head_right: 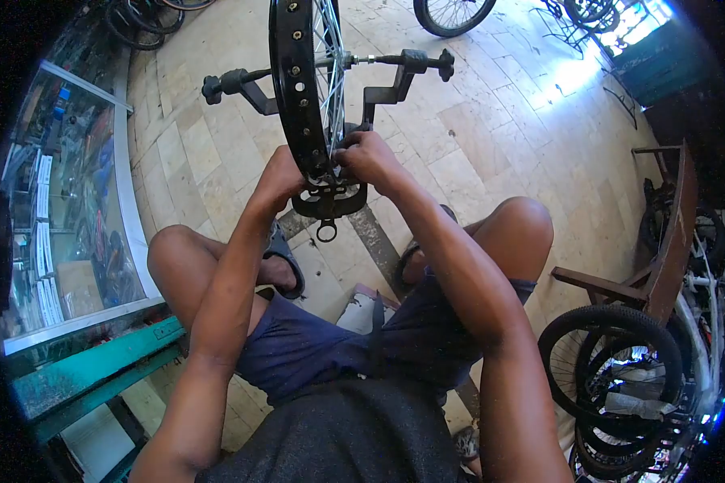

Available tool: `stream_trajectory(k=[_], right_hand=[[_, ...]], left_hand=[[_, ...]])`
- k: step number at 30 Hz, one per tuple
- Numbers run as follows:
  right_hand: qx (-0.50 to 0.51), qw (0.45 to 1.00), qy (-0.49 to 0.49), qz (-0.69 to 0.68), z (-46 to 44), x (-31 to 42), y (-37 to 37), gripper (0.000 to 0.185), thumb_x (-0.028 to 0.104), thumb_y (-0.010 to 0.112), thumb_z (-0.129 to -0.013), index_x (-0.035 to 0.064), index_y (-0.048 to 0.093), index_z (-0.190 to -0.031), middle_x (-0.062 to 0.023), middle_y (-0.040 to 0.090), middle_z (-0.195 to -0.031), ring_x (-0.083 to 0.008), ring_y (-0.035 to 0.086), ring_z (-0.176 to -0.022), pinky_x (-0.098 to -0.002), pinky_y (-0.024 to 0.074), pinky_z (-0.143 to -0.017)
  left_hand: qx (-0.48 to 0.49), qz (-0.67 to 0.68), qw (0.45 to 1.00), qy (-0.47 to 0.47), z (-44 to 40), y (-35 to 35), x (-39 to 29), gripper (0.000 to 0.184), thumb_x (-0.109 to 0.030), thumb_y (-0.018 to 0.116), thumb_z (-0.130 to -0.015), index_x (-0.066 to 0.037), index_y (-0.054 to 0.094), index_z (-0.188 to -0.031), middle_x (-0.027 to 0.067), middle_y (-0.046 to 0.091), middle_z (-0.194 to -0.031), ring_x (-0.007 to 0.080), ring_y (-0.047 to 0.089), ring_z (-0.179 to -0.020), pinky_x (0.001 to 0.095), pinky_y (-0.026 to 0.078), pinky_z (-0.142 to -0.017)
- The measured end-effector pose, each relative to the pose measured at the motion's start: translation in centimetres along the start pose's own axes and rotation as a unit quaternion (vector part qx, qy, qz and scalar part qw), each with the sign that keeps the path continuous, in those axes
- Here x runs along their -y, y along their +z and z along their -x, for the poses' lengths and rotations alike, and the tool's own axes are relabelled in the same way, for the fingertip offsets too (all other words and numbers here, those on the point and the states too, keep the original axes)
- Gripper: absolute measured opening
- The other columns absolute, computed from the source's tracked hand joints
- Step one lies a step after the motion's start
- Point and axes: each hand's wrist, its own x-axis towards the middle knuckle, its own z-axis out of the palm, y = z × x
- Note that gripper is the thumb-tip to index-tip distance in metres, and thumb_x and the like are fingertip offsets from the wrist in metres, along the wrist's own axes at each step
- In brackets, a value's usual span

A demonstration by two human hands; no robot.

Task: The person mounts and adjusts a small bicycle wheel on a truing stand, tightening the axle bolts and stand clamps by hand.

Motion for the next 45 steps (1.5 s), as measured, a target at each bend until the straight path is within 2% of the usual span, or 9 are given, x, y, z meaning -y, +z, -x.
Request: stream_trajectory(k=[8,10,16,19,24,33,36,42,45], right_hand=[[0.001,0.998,0.006,0.059,1.4,1.2,0.0,0.025,0.013,0.075,-0.088,-0.0044,0.071,-0.105,-0.0104,0.071,-0.081,-0.017,0.067,-0.067,-0.0321,0.0528,-0.062],[0.002,0.998,0.003,0.056,1.2,0.7,0.1,0.024,0.013,0.076,-0.088,-0.0043,0.071,-0.104,-0.0099,0.071,-0.08,-0.0167,0.066,-0.066,-0.0322,0.0521,-0.062],[-0.008,0.997,-0.015,0.073,1.4,0.3,0.2,0.023,0.015,0.076,-0.089,-0.0049,0.073,-0.1,-0.01,0.071,-0.078,-0.0157,0.065,-0.066,-0.0331,0.0508,-0.062],[-0.013,0.998,0.003,0.057,1.7,0.3,0.0,0.026,0.016,0.077,-0.088,-0.0043,0.073,-0.103,-0.0122,0.072,-0.081,-0.0179,0.067,-0.071,-0.0346,0.0523,-0.068],[-0.054,0.989,-0.087,0.111,1.4,-0.1,0.5,0.029,0.014,0.077,-0.082,-0.005,0.072,-0.104,-0.0207,0.074,-0.093,-0.029,0.072,-0.088,-0.0387,0.0543,-0.084],[-0.093,0.98,-0.167,0.06,0.4,-1.8,0.7,0.028,0.014,0.076,-0.083,-0.0046,0.072,-0.104,-0.0201,0.074,-0.093,-0.0295,0.073,-0.089,-0.0391,0.0548,-0.084],[-0.066,0.992,-0.067,0.087,2.6,1.4,0.1,0.029,0.014,0.075,-0.084,-0.0046,0.071,-0.106,-0.0196,0.074,-0.091,-0.0279,0.072,-0.087,-0.0389,0.0549,-0.082],[0.006,0.997,0.004,0.077,2.0,1.6,-0.4,0.03,0.016,0.075,-0.086,-0.0033,0.072,-0.109,-0.0196,0.074,-0.09,-0.0253,0.071,-0.085,-0.0379,0.0544,-0.079],[-0.026,0.994,-0.038,0.098,1.4,0.3,-0.1,0.031,0.017,0.077,-0.085,-0.0036,0.072,-0.108,-0.0195,0.074,-0.09,-0.0244,0.071,-0.084,-0.0374,0.0542,-0.079]], left_hand=[[0.016,0.1,0.994,-0.047,-0.3,-0.4,0.7,0.032,-0.018,0.076,-0.087,0.007,0.07,-0.106,0.0096,0.073,-0.083,0.0129,0.068,-0.069,0.0285,0.053,-0.062],[0.015,0.006,1.0,-0.024,-0.4,-0.8,0.5,0.035,-0.018,0.076,-0.086,0.007,0.068,-0.11,0.0094,0.073,-0.083,0.0136,0.068,-0.07,0.0289,0.054,-0.063],[-0.006,-0.075,0.997,-0.006,0.1,-0.5,-0.4,0.035,-0.015,0.076,-0.086,0.008,0.069,-0.111,0.0129,0.075,-0.091,0.015,0.07,-0.076,0.0297,0.056,-0.068],[-0.003,-0.039,0.999,0.031,-0.2,0.0,0.5,0.035,-0.013,0.075,-0.086,0.008,0.069,-0.113,0.0136,0.076,-0.094,0.0157,0.071,-0.08,0.0304,0.056,-0.071],[-0.009,-0.038,0.998,0.053,-0.2,0.6,1.0,0.034,-0.013,0.074,-0.087,0.006,0.07,-0.115,0.0133,0.076,-0.094,0.0168,0.072,-0.082,0.0319,0.055,-0.074],[-0.062,-0.047,0.996,0.043,-0.5,0.5,1.8,0.029,-0.012,0.072,-0.088,0.005,0.07,-0.111,0.0132,0.075,-0.087,0.0164,0.071,-0.076,0.0304,0.055,-0.068],[-0.054,-0.019,0.998,0.017,-0.3,0.0,1.1,0.03,-0.015,0.074,-0.086,0.006,0.071,-0.108,0.0126,0.074,-0.084,0.015,0.071,-0.071,0.0287,0.054,-0.063],[-0.043,-0.059,0.997,-0.004,0.1,-0.3,0.0,0.039,-0.022,0.081,-0.081,0.006,0.071,-0.106,0.0119,0.075,-0.083,0.0145,0.071,-0.071,0.0284,0.054,-0.063],[-0.027,-0.074,0.997,0.0,0.3,-0.2,-0.3,0.04,-0.024,0.082,-0.08,0.006,0.072,-0.104,0.0116,0.075,-0.083,0.0154,0.072,-0.073,0.0299,0.055,-0.065]])
